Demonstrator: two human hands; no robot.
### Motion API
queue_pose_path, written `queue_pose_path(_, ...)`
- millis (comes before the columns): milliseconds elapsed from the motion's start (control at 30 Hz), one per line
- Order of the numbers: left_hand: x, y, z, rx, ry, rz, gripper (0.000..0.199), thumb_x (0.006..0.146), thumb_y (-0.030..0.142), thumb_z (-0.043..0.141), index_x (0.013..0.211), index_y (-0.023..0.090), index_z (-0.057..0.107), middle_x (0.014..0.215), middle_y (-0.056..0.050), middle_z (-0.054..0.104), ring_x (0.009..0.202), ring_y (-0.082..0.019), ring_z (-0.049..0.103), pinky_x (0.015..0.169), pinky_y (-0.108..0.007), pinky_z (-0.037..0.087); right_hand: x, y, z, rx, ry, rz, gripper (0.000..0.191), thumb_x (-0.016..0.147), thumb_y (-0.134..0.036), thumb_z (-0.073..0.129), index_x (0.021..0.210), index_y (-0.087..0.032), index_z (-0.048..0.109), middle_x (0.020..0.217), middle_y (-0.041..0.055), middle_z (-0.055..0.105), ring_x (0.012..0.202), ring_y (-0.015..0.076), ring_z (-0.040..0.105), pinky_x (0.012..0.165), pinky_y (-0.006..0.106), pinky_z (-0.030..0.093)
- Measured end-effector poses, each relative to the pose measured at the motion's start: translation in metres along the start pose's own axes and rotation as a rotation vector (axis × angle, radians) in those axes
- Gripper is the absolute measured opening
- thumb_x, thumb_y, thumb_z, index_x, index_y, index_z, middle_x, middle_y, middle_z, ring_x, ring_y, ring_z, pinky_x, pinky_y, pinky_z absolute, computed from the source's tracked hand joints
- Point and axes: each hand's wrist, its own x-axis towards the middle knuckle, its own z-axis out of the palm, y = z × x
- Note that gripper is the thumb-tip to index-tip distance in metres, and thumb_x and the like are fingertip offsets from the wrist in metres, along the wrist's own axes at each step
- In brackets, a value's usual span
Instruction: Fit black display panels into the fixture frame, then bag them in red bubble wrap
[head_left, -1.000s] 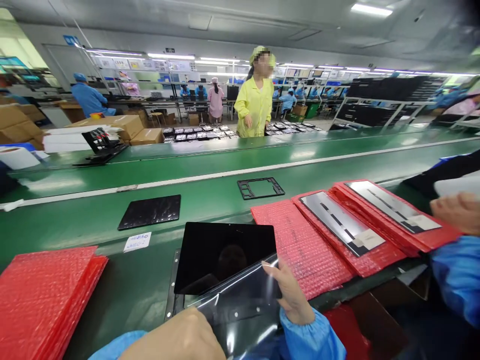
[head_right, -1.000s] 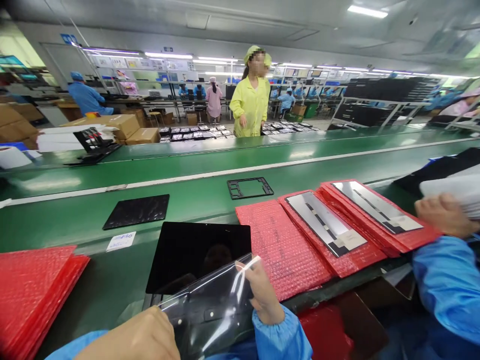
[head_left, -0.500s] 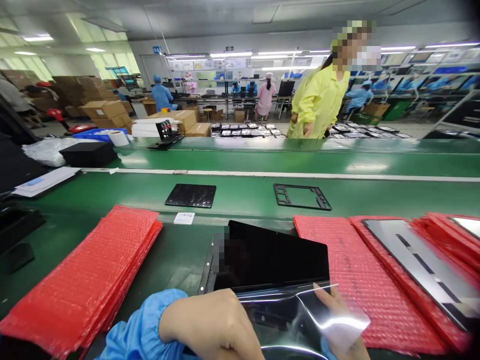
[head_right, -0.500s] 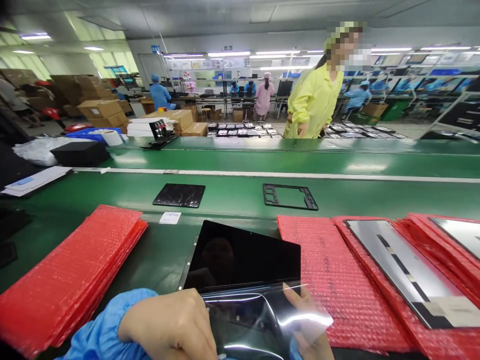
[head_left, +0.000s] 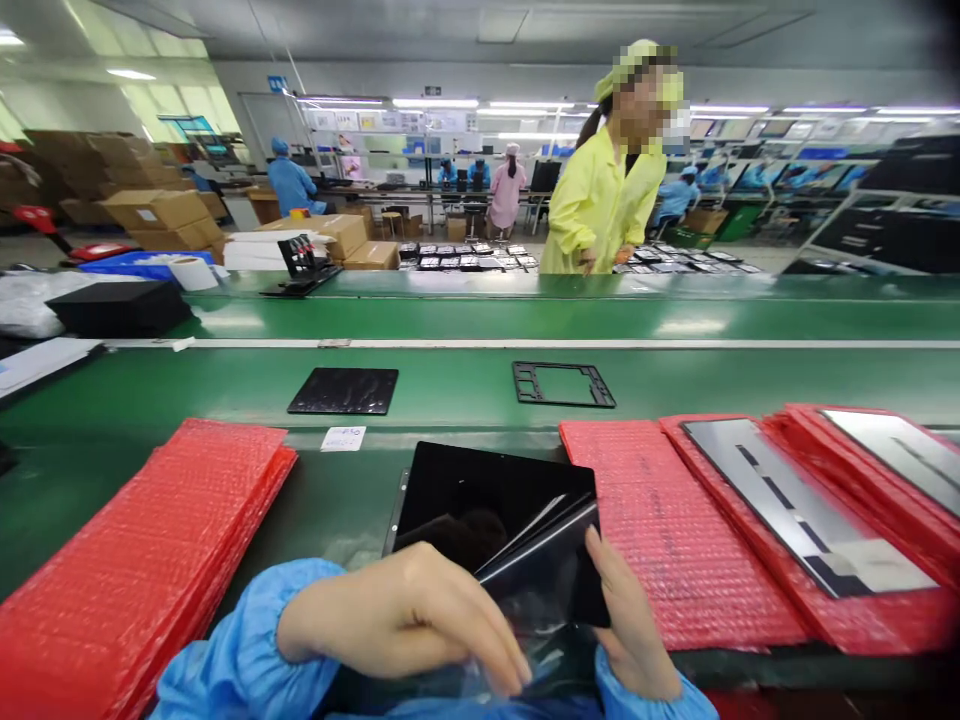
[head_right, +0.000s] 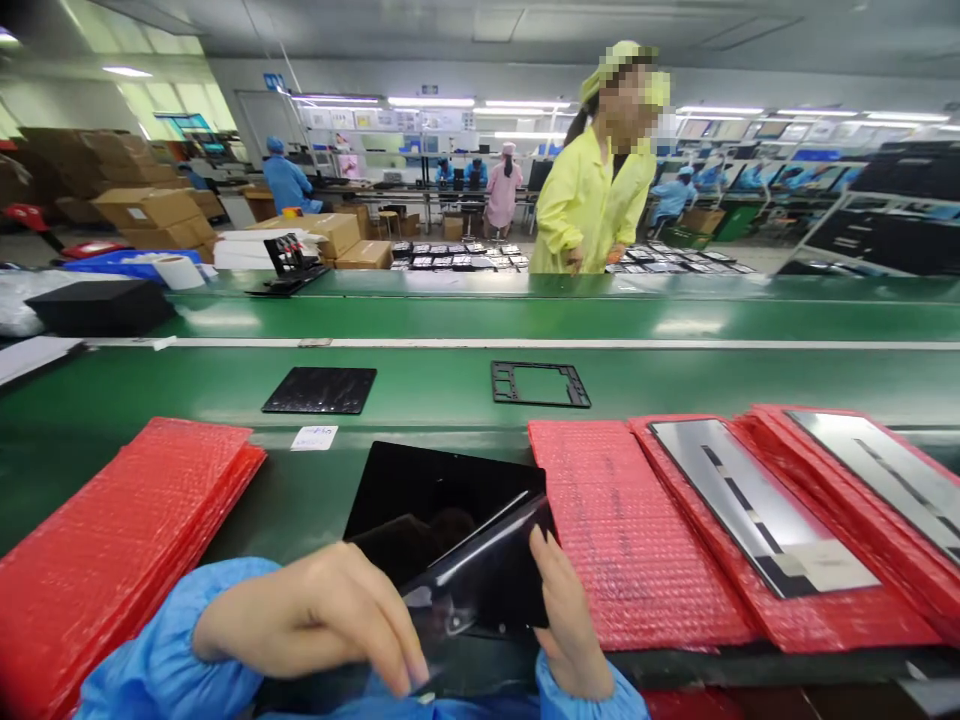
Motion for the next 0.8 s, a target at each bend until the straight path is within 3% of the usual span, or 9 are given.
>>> queue_pose_path(167,0.021,-0.002,-0.035,-0.279,0.398,-0.164,0.026,0.091,0.02,0.057,0.113,0.019,0.07,0.096,-0.008,0.076,0.075,-0.014,0.072,0.066,-0.021,0.059,-0.003,-0.003,0.036,0.109,-0.078,0.124,0.045,0.079,-0.038,0.071,0.121,-0.025,0.062,0.102,0.0036,0.075,0.102,0.0266,0.068,0.089,0.042,0.054)
queue_pose_path(300,0.041,-0.019,-0.07,-0.425,0.644,-0.164,0.037,0.083,0.013,0.065,0.118,0.023,0.066,0.136,-0.006,0.057,0.108,-0.023,0.065,0.069,-0.02,0.059,-0.005,-0.004,0.049,0.179,-0.121,0.138,0.042,0.078,-0.038,0.073,0.116,-0.023,0.065,0.105,0.0036,0.074,0.101,0.0246,0.068,0.09,0.039,0.052)
queue_pose_path(367,0.046,-0.03,-0.085,-0.484,0.684,-0.198,0.041,0.082,0.009,0.065,0.12,0.023,0.064,0.147,-0.005,0.046,0.117,-0.026,0.059,0.074,-0.021,0.059,-0.006,-0.004,0.05,0.193,-0.121,0.159,0.043,0.078,-0.038,0.073,0.117,-0.023,0.064,0.106,0.0032,0.074,0.101,0.024,0.068,0.092,0.039,0.051)
queue_pose_path(500,0.044,-0.053,-0.101,-0.544,0.704,-0.295,0.037,0.083,0.008,0.062,0.119,0.019,0.064,0.148,-0.01,0.043,0.115,-0.025,0.061,0.079,-0.022,0.059,-0.008,-0.003,0.05,0.213,-0.135,0.176,0.042,0.081,-0.036,0.07,0.121,-0.023,0.061,0.11,0.0031,0.072,0.105,0.0225,0.066,0.094,0.038,0.049)
queue_pose_path(633,0.036,-0.067,-0.104,-0.575,0.717,-0.347,0.034,0.085,0.009,0.061,0.118,0.016,0.064,0.146,-0.012,0.046,0.114,-0.026,0.062,0.08,-0.023,0.059,-0.008,-0.003,0.05,0.215,-0.119,0.214,0.044,0.08,-0.036,0.071,0.12,-0.021,0.061,0.112,0.0042,0.072,0.107,0.0231,0.065,0.094,0.039,0.049)
queue_pose_path(800,0.03,-0.07,-0.104,-0.566,0.736,-0.387,0.033,0.086,0.011,0.061,0.118,0.017,0.064,0.145,-0.011,0.047,0.113,-0.027,0.062,0.077,-0.024,0.06,-0.007,-0.001,0.047,0.194,-0.071,0.226,0.045,0.079,-0.037,0.072,0.12,-0.023,0.061,0.11,0.0026,0.072,0.106,0.0231,0.065,0.093,0.04,0.05)
